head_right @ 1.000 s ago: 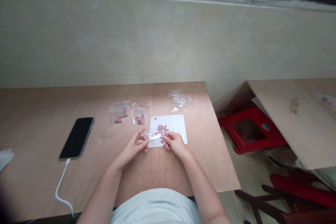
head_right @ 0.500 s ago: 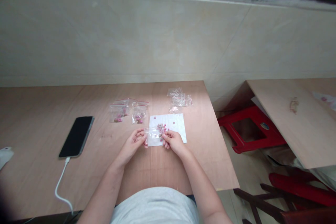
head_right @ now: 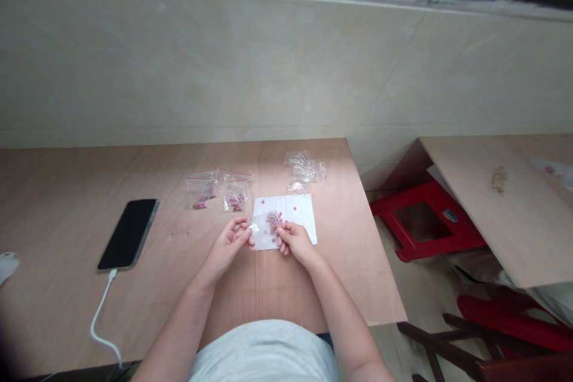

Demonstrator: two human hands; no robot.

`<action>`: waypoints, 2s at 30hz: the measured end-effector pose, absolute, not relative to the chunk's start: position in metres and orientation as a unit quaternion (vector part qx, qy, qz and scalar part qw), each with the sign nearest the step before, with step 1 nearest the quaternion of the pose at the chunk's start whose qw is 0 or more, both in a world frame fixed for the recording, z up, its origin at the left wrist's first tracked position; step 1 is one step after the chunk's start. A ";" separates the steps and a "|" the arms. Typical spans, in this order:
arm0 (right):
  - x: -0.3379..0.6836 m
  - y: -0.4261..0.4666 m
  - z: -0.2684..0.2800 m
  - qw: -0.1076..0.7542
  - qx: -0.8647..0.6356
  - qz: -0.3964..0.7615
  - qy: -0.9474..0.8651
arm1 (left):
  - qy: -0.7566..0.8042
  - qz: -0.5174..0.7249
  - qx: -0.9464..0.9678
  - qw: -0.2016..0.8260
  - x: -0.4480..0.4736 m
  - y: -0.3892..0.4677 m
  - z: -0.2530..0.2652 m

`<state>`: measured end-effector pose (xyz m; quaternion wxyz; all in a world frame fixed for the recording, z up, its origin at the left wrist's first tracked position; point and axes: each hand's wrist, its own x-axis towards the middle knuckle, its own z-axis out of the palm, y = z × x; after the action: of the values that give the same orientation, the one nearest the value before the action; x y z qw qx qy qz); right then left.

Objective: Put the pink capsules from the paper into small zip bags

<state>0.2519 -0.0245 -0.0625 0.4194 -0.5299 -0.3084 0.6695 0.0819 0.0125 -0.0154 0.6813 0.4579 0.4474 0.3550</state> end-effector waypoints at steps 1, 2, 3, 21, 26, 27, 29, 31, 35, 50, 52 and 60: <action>0.252 -0.025 -0.062 0.421 -0.529 0.669 -0.309 | 0.446 0.356 0.457 0.682 0.083 0.012 -0.015; 0.252 -0.025 -0.062 0.423 -0.527 0.669 -0.310 | 0.441 0.354 0.458 0.686 0.083 0.012 -0.015; 0.252 -0.025 -0.062 0.426 -0.525 0.668 -0.311 | 0.435 0.352 0.460 0.689 0.084 0.011 -0.014; 0.254 -0.026 -0.061 0.430 -0.498 0.686 -0.311 | 0.430 0.343 0.475 0.687 0.087 0.009 -0.005; 0.254 -0.027 -0.059 0.433 -0.498 0.682 -0.316 | 0.415 0.336 0.492 0.688 0.087 0.010 -0.006; 0.254 -0.027 -0.058 0.434 -0.498 0.680 -0.319 | 0.413 0.336 0.495 0.687 0.087 0.010 -0.007; 0.254 -0.027 -0.057 0.434 -0.499 0.677 -0.323 | 0.410 0.335 0.498 0.687 0.086 0.010 -0.007; 0.254 -0.027 -0.057 0.433 -0.500 0.675 -0.325 | 0.409 0.334 0.499 0.687 0.085 0.010 -0.006; 0.254 -0.027 -0.059 0.428 -0.502 0.676 -0.328 | 0.409 0.329 0.499 0.690 0.084 0.008 -0.005; 0.245 -0.036 -0.043 0.460 -0.570 0.599 -0.323 | 0.461 0.292 0.494 0.677 0.044 -0.014 -0.009; 0.239 -0.038 -0.040 0.480 -0.578 0.574 -0.327 | 0.460 0.263 0.511 0.677 0.032 -0.021 -0.011; 0.203 -0.044 -0.005 0.485 -0.575 0.526 -0.398 | 0.498 0.264 0.543 0.622 -0.002 -0.020 -0.004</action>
<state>0.2030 -0.0442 -0.0046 0.4849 -0.5749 -0.3976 0.5256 -0.0021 -0.0199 -0.0043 0.6225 0.5433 0.4976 0.2641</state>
